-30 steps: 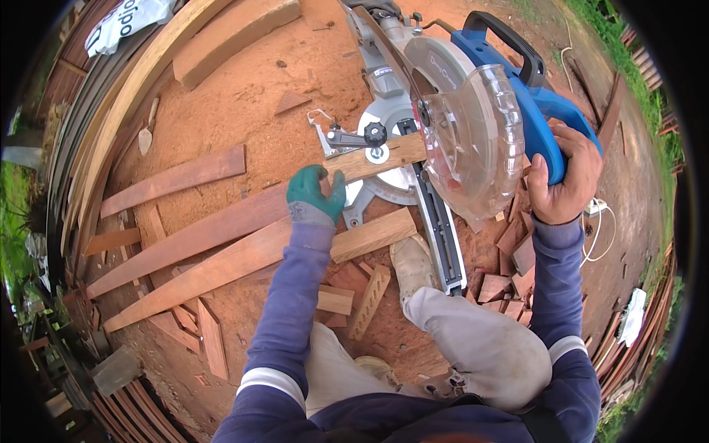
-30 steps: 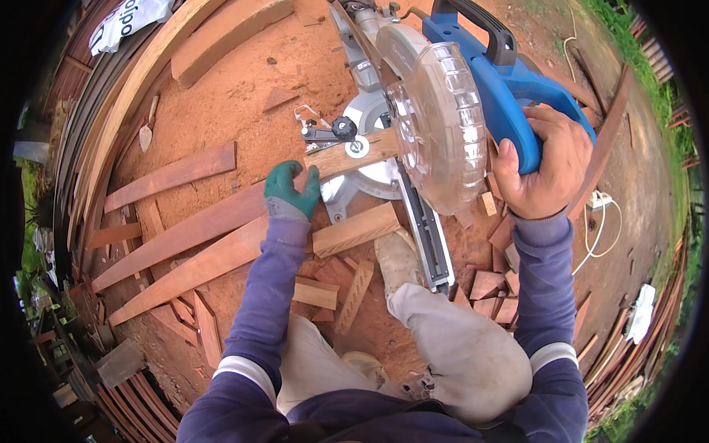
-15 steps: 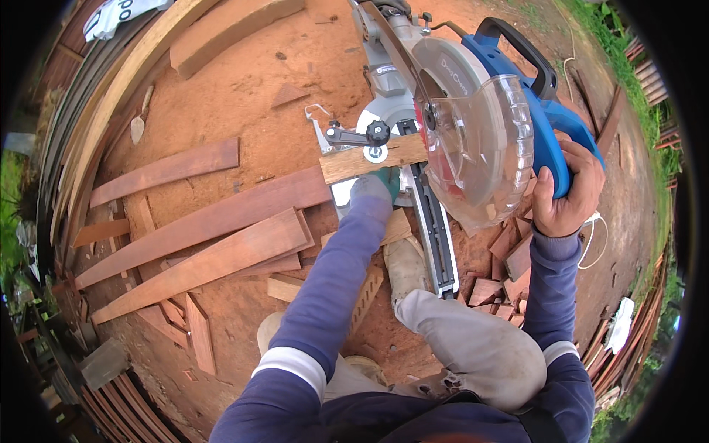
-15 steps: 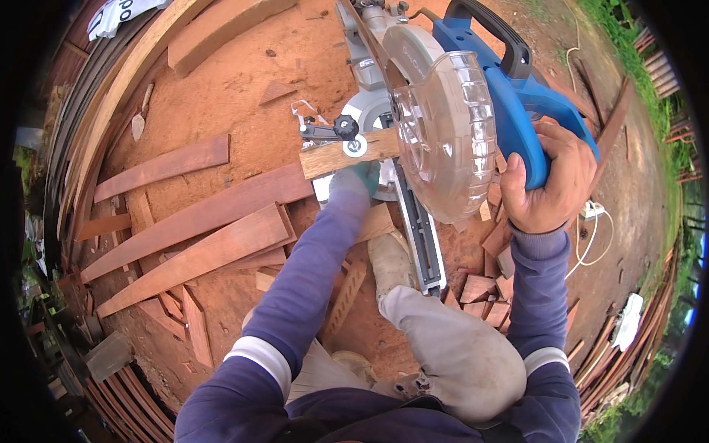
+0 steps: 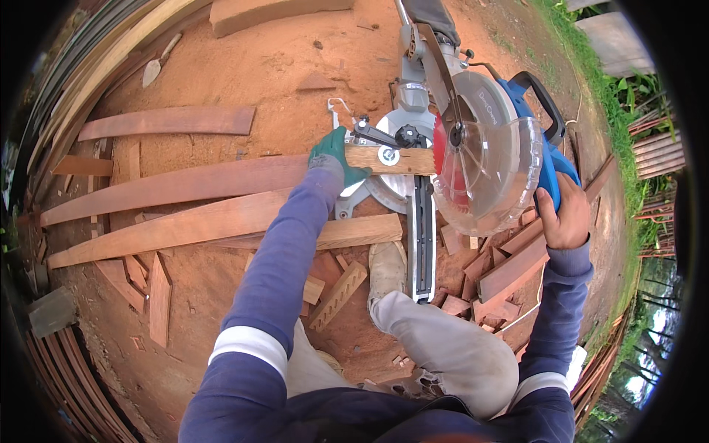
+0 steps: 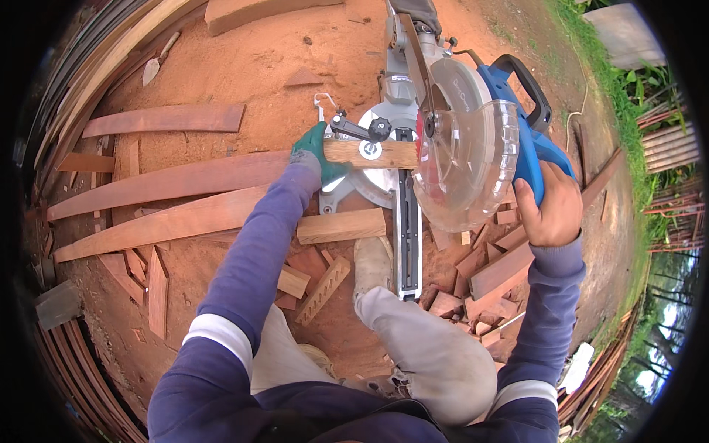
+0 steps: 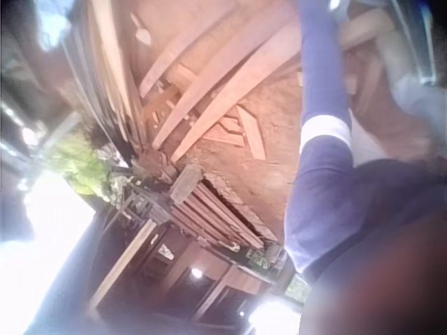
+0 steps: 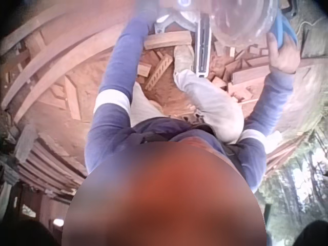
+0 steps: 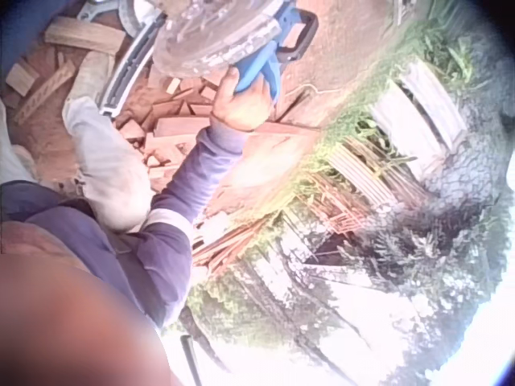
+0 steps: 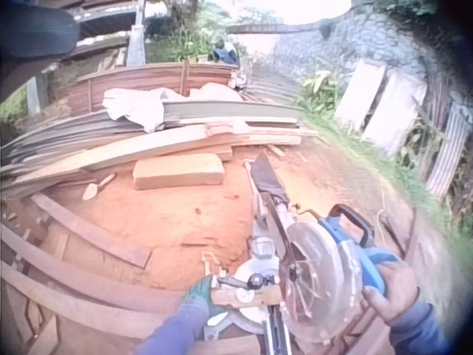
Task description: The person measures a wooden plank with a tape measure, then uses a miter saw to cut the plank into smaller pieces. The person repeatedly positions the wood, lowers the saw blade to cut, and removes the cut pieces.
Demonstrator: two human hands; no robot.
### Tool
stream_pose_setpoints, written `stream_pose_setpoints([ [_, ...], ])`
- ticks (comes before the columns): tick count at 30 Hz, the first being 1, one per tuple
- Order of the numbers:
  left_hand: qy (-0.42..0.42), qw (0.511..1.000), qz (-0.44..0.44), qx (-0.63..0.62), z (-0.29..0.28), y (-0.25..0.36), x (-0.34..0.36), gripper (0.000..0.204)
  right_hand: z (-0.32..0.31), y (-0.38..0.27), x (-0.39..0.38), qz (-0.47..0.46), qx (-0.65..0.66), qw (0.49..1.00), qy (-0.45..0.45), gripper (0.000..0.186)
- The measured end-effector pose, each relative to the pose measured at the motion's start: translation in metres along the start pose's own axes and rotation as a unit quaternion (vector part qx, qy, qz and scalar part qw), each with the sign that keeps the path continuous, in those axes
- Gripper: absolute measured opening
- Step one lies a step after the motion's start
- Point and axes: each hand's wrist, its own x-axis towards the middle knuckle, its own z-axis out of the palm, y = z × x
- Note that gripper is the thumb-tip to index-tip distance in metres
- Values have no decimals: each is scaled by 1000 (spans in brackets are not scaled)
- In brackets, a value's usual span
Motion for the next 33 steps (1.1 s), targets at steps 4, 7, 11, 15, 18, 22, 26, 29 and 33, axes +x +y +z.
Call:
stream_pose_setpoints([
  [4,-119,991,14,-53,4,-14,12,97,1,-3,0,0,-1,1000,-5,38],
  [7,-85,996,9,-29,4,-15,7,92,0,-1,1,-6,-7,1000,-9,41],
  [11,-67,996,-9,-50,4,-13,5,92,0,5,2,-14,-7,1000,-5,43],
  [15,-128,986,-60,-92,5,-14,8,88,-8,10,9,-18,10,1000,-2,45],
  [18,-114,988,-52,-95,6,-16,7,86,-19,11,17,2,-4,1000,-1,44],
  [22,-98,991,-24,-86,7,-19,6,84,-19,8,16,-11,29,1000,3,44],
  [26,-78,994,-13,-73,12,-23,8,94,1,7,2,-24,32,999,14,44],
  [29,-82,995,-22,-60,15,-23,9,98,12,10,-8,-16,15,1000,-3,46],
  [33,-83,996,-21,-40,14,-22,10,97,26,12,-19,-27,18,999,4,50],
])
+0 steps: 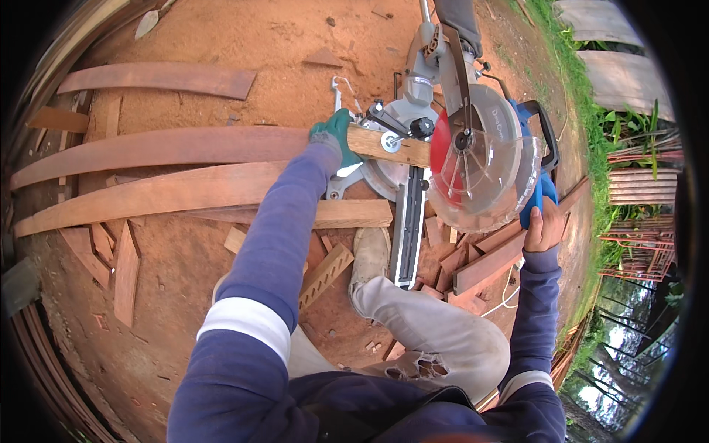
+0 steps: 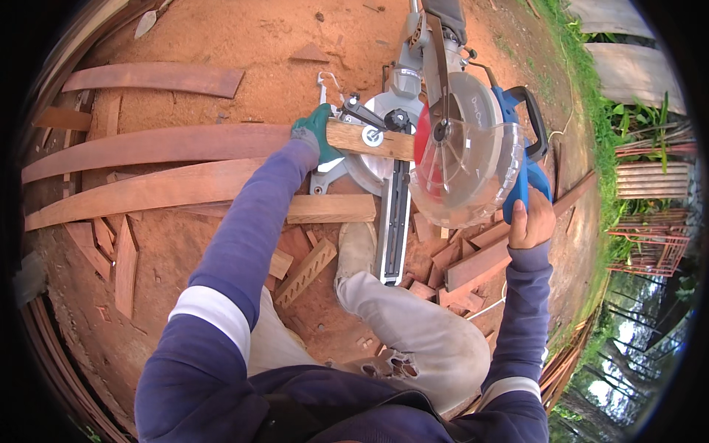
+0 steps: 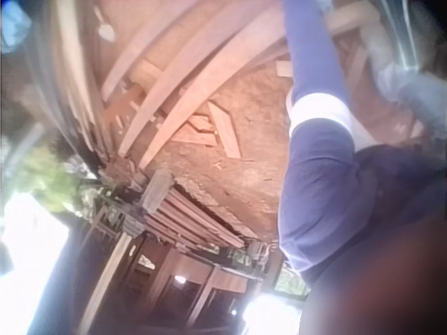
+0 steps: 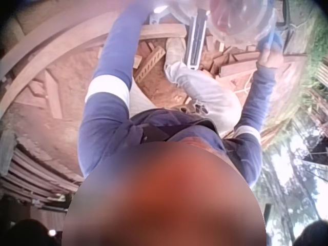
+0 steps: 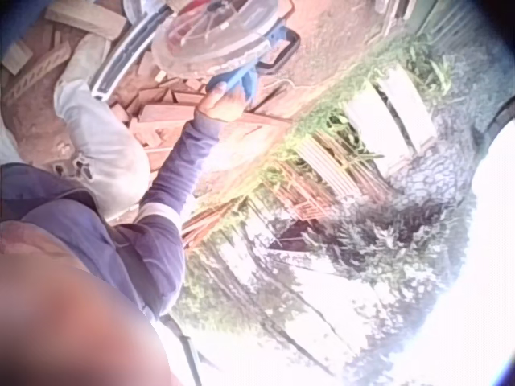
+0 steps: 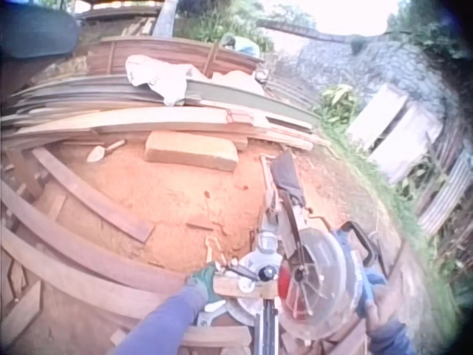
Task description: The person measures a wooden plank with a tape measure, then uses a miter saw to cut the plank into smaller pieces. The person repeatedly positions the wood, lowers the saw blade to cut, and removes the cut pieces.
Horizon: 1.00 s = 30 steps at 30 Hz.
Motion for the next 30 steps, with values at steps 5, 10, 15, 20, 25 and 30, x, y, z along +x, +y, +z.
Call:
stream_pose_setpoints([
  [5,-19,1000,2,-24,-6,2,-1,97,23,-1,-12,-28,-7,999,23,51],
  [10,-24,999,11,-19,-9,3,-4,98,35,1,-19,-29,-10,999,40,52],
  [15,-17,1000,12,-7,-10,4,-6,99,44,-1,-24,-26,-25,998,48,53],
  [20,-8,1000,14,-18,-11,4,-7,95,59,1,-32,-43,-31,997,48,57],
  [25,-7,1000,14,-15,-12,5,-8,91,76,6,-41,-31,-30,997,60,58],
  [30,-34,999,1,-14,-17,8,-8,92,96,4,-47,-39,-51,996,64,58],
])
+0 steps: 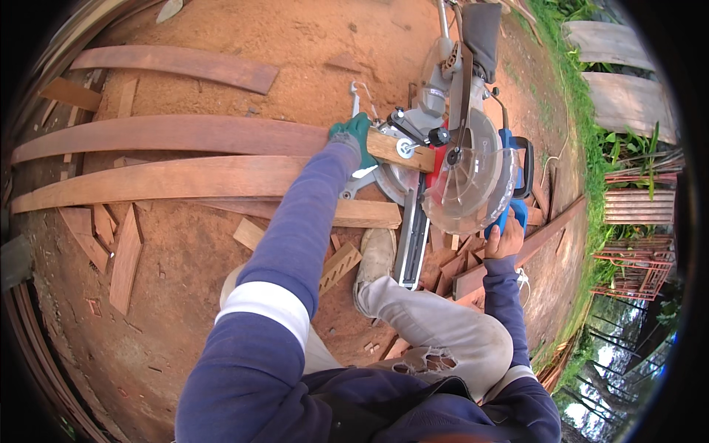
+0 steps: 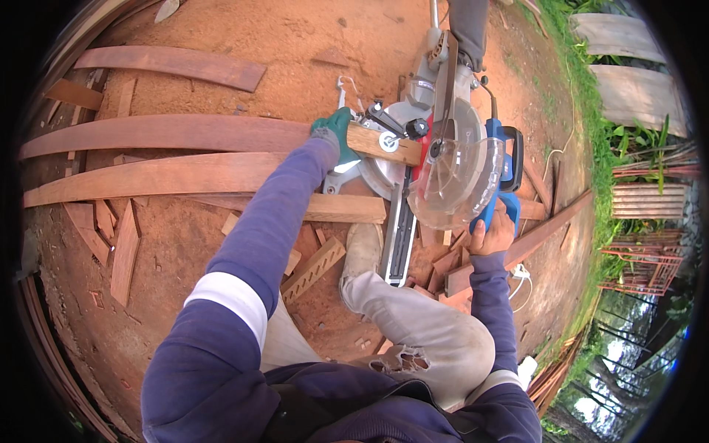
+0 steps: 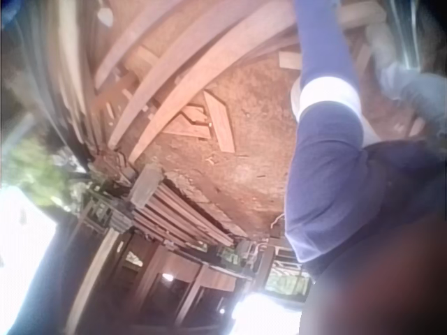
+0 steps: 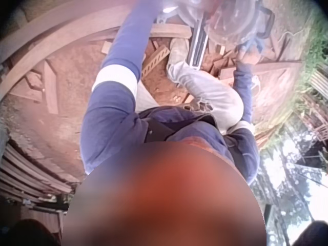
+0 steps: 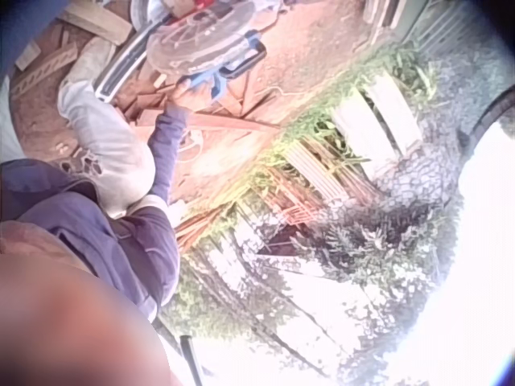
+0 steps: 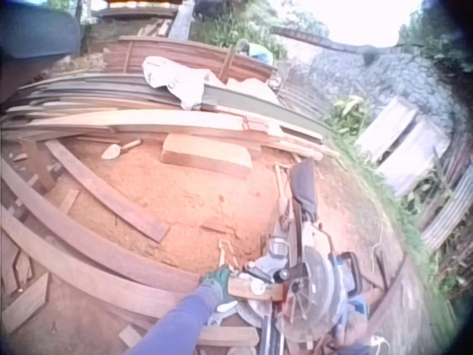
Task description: The person measures a wooden plank with a tape measure, then uses a miter saw to cut the plank into smaller pieces. The person repeatedly positions the wood, lowers the saw blade to cut, and removes the cut pieces.
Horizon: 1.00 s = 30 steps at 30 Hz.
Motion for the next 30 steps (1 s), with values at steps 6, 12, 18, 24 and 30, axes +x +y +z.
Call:
stream_pose_setpoints([
  [6,-3,1000,4,-2,-3,0,-2,94,-20,-1,17,4,8,999,37,56],
  [12,-23,1000,-15,-11,-3,4,0,96,-96,24,77,41,19,990,137,58],
  [18,13,999,-27,23,7,8,-2,105,-134,52,163,85,19,954,288,49],
  [24,69,997,-3,-44,6,8,-17,106,-136,58,160,39,27,929,368,30],
  [30,219,919,311,104,-22,49,3,68,-28,-9,14,254,207,887,325,26],
])
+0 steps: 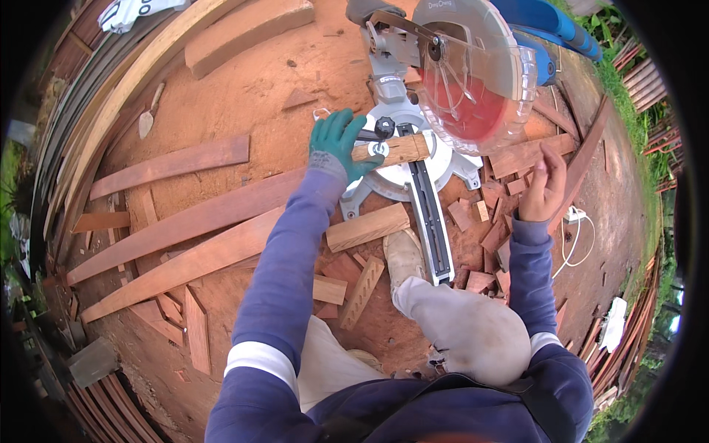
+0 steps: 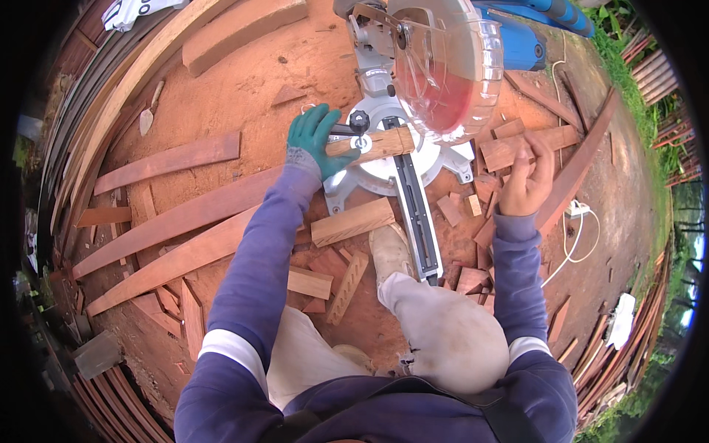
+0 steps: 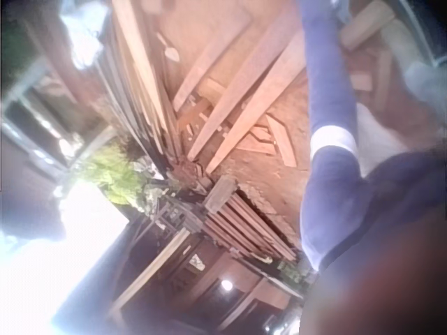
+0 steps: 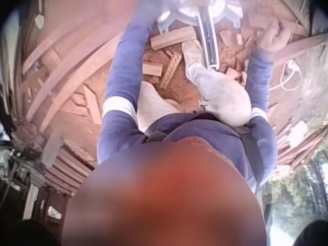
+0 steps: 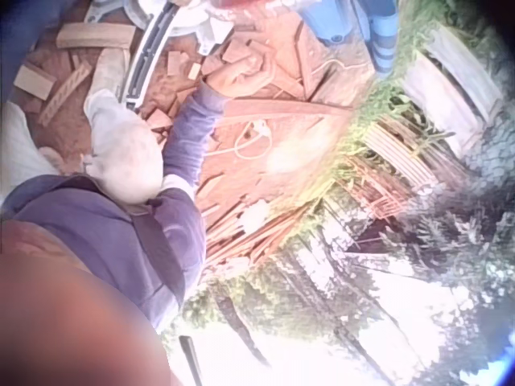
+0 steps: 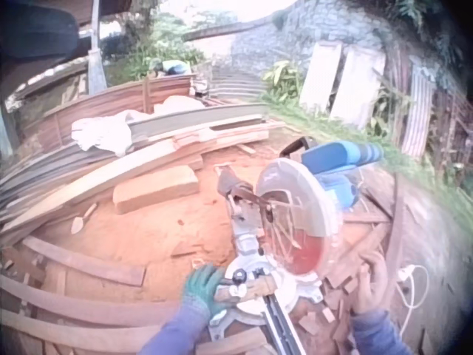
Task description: The person measures a wooden plank with a tape measure, then uses a miter saw to cut the plank into smaller pieces. The person repeatedly positions the wood, lowers the saw blade to cut, and removes the cut pieces.
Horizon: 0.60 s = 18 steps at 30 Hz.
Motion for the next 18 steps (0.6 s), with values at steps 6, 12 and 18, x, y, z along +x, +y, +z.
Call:
stream_pose_setpoints([
  [6,-266,951,-40,153,-2,19,66,39,14,12,-182,140,64,921,-359,14],
  [12,-221,892,-392,39,15,4,102,49,20,22,-211,123,161,783,-588,13],
  [18,144,790,-517,-296,17,-25,7,59,49,26,-222,181,172,774,-581,16],
])
